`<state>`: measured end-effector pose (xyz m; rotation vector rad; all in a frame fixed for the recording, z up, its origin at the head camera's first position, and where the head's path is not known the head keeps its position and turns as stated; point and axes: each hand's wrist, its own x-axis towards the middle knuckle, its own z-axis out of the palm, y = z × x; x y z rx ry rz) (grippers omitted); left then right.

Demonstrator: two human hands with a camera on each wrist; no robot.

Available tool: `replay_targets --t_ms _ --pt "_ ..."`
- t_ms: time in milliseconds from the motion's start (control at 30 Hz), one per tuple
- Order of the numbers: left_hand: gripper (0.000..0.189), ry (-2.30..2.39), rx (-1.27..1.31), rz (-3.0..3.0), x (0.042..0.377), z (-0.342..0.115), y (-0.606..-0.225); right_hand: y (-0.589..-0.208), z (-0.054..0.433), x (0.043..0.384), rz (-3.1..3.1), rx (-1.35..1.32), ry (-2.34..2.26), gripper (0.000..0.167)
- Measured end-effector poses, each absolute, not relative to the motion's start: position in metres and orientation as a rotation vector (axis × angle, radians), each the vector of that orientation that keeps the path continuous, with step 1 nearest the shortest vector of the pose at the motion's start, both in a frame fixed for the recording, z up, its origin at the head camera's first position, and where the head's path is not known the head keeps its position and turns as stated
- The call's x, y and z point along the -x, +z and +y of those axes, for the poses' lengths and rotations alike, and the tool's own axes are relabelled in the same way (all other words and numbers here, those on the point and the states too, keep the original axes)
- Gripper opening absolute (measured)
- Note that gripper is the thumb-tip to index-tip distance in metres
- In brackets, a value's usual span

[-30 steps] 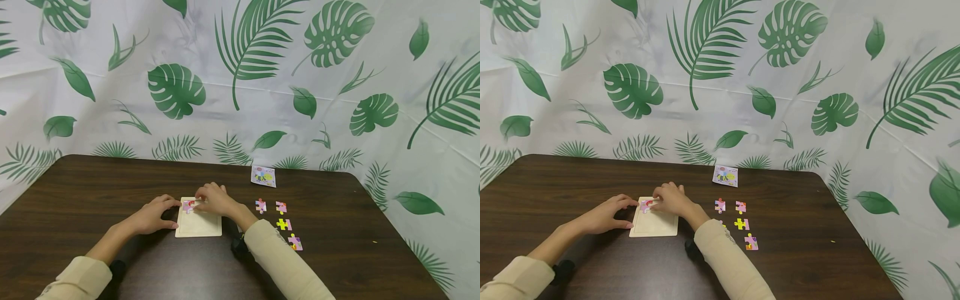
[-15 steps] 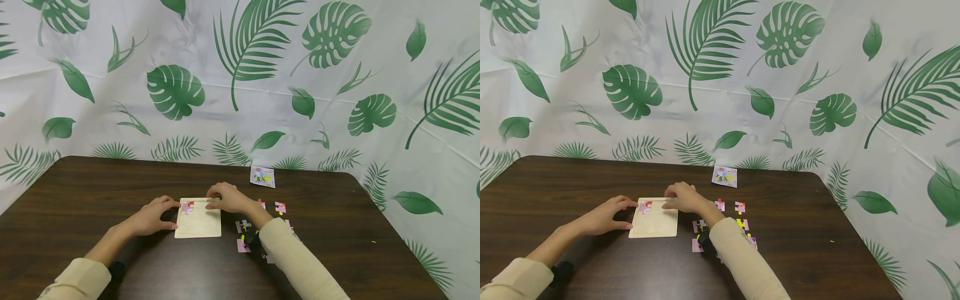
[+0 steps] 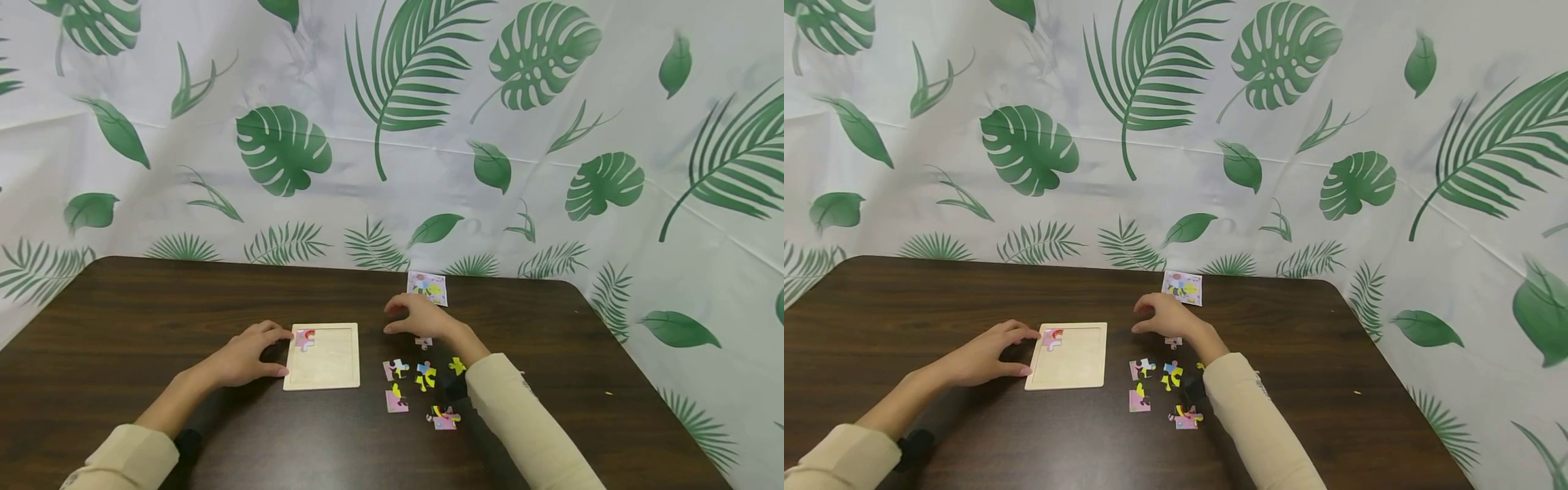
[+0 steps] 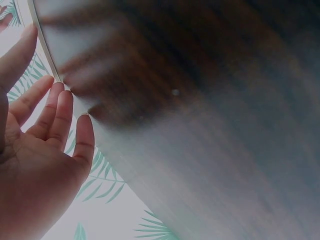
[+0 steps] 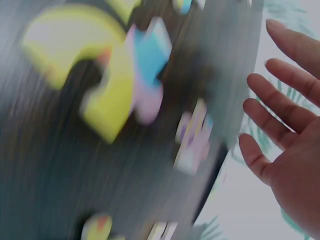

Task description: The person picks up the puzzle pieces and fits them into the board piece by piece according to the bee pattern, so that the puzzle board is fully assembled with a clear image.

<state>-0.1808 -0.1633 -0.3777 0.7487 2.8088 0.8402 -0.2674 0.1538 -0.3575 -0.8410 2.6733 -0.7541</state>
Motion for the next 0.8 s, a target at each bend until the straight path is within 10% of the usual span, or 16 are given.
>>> replay_targets --t_ms 800 --pt "0.057 0.835 -0.73 2.803 0.18 -0.163 -0.377 -0.365 0.222 0.259 2.755 0.647 -0.686 0.023"
